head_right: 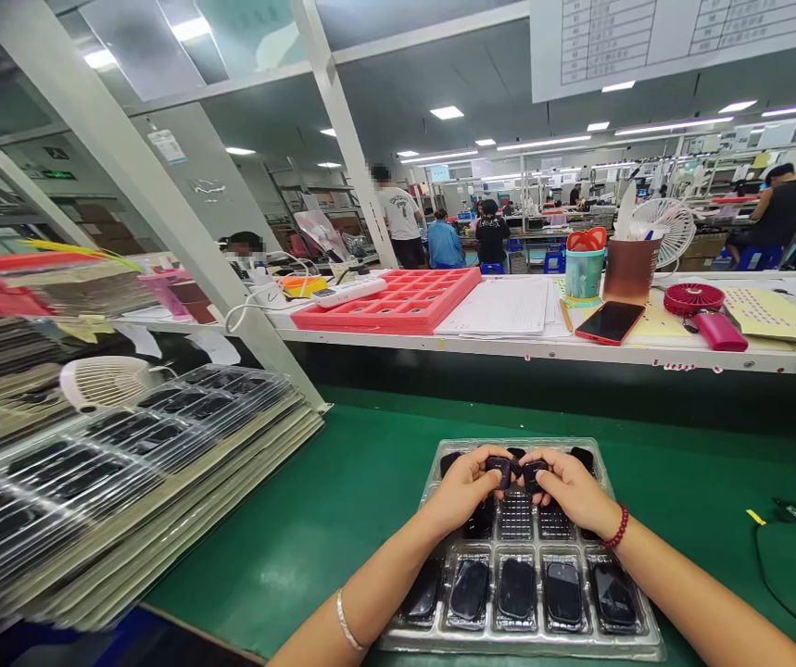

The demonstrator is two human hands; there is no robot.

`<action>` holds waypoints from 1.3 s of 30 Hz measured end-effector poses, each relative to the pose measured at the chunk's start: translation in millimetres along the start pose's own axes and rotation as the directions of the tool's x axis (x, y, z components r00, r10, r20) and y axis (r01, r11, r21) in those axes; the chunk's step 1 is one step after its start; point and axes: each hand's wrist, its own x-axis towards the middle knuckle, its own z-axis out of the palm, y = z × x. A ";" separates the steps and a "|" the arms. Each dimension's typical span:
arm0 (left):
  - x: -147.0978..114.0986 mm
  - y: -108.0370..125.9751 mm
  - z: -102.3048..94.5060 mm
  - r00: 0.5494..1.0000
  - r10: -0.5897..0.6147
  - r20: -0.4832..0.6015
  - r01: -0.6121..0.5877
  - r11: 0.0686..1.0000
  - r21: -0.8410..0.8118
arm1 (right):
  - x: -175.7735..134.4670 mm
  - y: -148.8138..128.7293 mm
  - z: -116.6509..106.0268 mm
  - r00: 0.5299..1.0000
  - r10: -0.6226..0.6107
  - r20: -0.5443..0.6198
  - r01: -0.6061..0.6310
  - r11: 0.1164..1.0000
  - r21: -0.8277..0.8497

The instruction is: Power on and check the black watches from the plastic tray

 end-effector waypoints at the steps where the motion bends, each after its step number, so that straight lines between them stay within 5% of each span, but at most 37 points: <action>1: 0.1 -0.3 0.0 1.000 0.001 0.000 -0.001 1.000 -0.006 | 0.1 0.0 0.0 1.000 0.001 0.000 -0.001 1.000 -0.001; 13: 0.8 -1.2 -1.1 0.996 0.046 -0.081 -0.041 0.997 0.066 | -0.6 0.6 1.7 0.999 -0.039 -0.015 0.039 0.999 -0.014; 39: 0.1 -0.7 -1.5 0.998 0.024 -0.051 -0.020 0.998 0.066 | -1.1 0.1 2.7 1.000 -0.015 -0.013 0.014 0.999 -0.048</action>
